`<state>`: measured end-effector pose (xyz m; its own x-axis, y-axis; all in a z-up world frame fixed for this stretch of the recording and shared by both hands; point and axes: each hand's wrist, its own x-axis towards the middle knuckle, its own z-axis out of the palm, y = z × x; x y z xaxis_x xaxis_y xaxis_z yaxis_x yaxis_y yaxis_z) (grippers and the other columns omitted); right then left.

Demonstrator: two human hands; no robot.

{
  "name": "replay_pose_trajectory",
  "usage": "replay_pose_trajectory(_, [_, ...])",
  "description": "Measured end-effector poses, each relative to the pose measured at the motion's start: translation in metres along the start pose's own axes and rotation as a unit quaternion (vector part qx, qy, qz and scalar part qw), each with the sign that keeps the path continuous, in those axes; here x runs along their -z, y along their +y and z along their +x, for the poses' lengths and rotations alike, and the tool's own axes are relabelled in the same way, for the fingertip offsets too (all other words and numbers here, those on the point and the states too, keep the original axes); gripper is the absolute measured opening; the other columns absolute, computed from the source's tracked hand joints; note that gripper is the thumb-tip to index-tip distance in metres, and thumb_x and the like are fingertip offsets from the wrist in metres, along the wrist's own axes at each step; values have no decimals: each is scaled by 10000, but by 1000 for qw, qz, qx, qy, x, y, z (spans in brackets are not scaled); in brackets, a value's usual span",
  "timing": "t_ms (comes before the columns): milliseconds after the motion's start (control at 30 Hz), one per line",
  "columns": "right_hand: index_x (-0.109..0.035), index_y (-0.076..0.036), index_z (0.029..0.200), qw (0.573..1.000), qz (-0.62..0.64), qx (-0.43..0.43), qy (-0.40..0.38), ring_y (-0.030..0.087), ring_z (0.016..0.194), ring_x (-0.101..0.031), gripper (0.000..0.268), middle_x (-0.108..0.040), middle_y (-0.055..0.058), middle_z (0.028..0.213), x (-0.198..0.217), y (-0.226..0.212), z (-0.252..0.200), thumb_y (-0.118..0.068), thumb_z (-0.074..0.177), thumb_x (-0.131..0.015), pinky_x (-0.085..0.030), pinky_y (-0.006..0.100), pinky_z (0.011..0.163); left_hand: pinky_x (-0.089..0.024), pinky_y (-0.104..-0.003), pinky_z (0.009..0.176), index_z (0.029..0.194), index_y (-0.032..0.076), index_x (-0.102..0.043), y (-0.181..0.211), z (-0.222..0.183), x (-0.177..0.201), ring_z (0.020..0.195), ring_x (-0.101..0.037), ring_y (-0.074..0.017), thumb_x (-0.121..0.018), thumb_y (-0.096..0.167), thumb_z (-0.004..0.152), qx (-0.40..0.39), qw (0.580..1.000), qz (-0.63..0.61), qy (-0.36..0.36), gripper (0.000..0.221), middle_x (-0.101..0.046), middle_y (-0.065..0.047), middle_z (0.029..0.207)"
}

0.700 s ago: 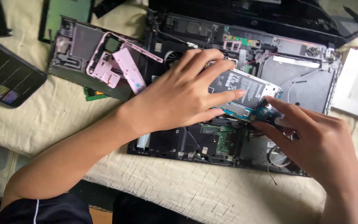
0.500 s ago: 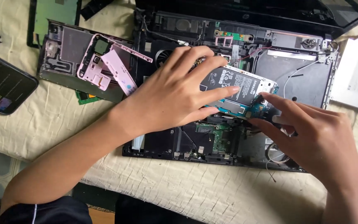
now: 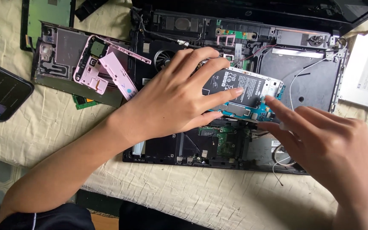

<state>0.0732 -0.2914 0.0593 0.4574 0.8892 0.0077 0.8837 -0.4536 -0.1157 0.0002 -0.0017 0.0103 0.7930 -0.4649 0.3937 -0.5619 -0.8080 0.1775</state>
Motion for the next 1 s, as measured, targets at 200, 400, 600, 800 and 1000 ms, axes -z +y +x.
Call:
replay_pose_trajectory(200, [-773, -156, 1272, 999, -32, 29, -11, 89, 514, -534, 320, -562, -39, 613, 2, -7, 7, -289, 981, -791, -396, 307, 406, -482, -436, 975, 1324, 212, -680, 0, 1, 2, 1252, -495, -318, -887, 430, 916, -2, 1000, 0, -4, 506, -538, -148, 1303])
replay_pose_trajectory(400, [-793, -149, 1259, 990, -132, 51, 9, 57, 593, -564, 250, -576, -59, 651, -2, -12, 2, -272, 1041, -802, -370, 259, 410, -477, -489, 1104, 1339, 154, -662, 2, 2, 0, 1434, -434, -379, -846, 485, 964, -23, 999, 27, -31, 533, -468, -233, 1523])
replay_pose_trajectory(600, [-640, -114, 1443, 980, -154, 118, 41, 87, 531, -419, 449, -541, -28, 649, -9, 2, 0, -213, 1080, -884, -305, 261, 414, -437, -432, 1127, 1320, 137, -693, 1, 0, -5, 1383, -549, -298, -829, 347, 998, -31, 999, 7, -13, 408, -583, -186, 1473])
replay_pose_trajectory(800, [-653, -95, 1454, 975, -156, 151, 48, 86, 534, -416, 517, -517, -34, 651, -11, 11, 0, -322, 1064, -904, -312, 262, 429, -460, -427, 1118, 1293, 136, -710, 2, 1, -4, 1353, -570, -297, -838, 313, 995, -30, 1000, 11, -1, 368, -610, -181, 1435])
replay_pose_trajectory(1000, [-643, -40, 1419, 971, -152, 174, 67, 122, 585, -480, 560, -531, -1, 702, -13, 12, 0, -376, 1070, -923, -348, 285, 471, -466, -446, 1126, 1322, 151, -678, 3, 0, -7, 1344, -589, -303, -849, 353, 980, -29, 999, 10, -10, 433, -589, -193, 1459])
